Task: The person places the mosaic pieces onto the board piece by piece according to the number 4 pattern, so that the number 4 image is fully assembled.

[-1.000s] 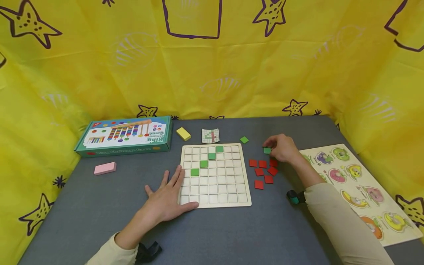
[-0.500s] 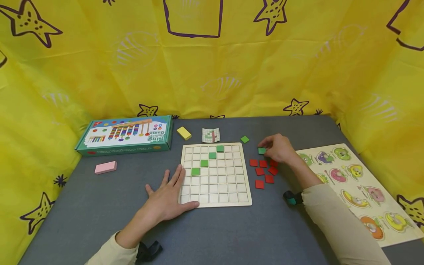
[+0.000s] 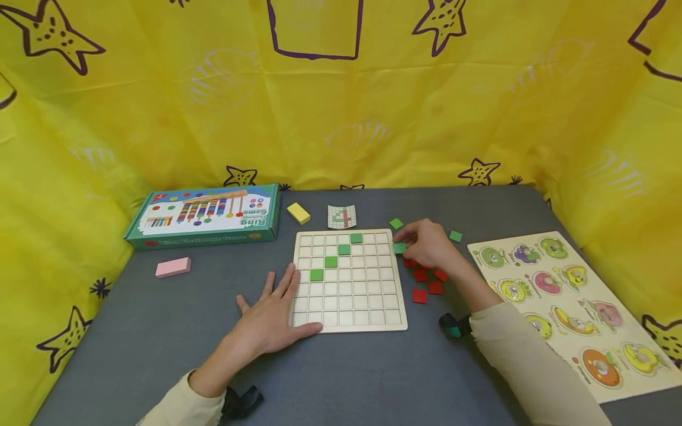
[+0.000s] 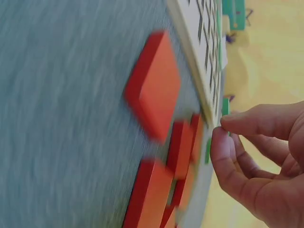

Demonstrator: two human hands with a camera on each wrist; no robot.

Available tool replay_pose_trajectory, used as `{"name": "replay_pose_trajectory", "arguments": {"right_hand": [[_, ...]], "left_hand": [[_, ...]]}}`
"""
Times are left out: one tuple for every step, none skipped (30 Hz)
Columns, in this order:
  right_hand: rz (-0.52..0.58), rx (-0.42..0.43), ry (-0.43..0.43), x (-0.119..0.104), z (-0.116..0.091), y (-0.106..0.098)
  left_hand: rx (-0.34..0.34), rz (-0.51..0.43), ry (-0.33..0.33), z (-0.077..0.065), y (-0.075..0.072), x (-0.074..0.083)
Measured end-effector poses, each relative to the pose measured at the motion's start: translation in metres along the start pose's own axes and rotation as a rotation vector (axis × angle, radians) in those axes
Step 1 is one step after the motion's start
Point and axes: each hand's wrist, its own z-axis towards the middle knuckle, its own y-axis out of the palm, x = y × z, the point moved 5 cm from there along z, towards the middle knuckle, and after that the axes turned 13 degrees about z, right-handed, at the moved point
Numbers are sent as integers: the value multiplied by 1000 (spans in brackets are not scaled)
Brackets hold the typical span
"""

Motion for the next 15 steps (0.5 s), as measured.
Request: {"name": "replay_pose_trajectory", "arguments": {"right_hand": [[3,-6,-4,-3,0,3],[8,-11,-7,-6,-1,6],[12,-15,-7,-9,-1,10],[17,-23,-7,-11,-1,13],[27,-29,-3,-14,-1,17],[35,-37,-1,-16,-1,20],[41,-41,3,-18,-1,24],[46,-45,7,-20,-1,27],[48,-47,9,-23,0,29],[49,-50,9,-25,0,32],[50,-51,11,-26,0,35],[49,-53,12,-28,0,37],[51,-51,17,-30,1,40],[55,-53,21,-32,1,42],[61,-54,26,-34,1,45]], "left_hand": [[0,-1,1,0,0,0],[3,-4,3,0,0,0],[1,-2,2,0,0,0],[0,-1,1,0,0,0],[-1,-3,1,0,0,0],[0,-3,1,0,0,0],[-1,-3,1,0,0,0],[0,-5,1,0,0,0],[-3,-5,-1,0,1,0],[-1,-6,0,0,1,0],[-4,-6,-2,0,1,0],[-4,-5,-4,0,1,0],[-6,-4,-6,0,1,0],[-6,-4,-7,1,1,0],[-8,-2,-8,1,1,0]]}}
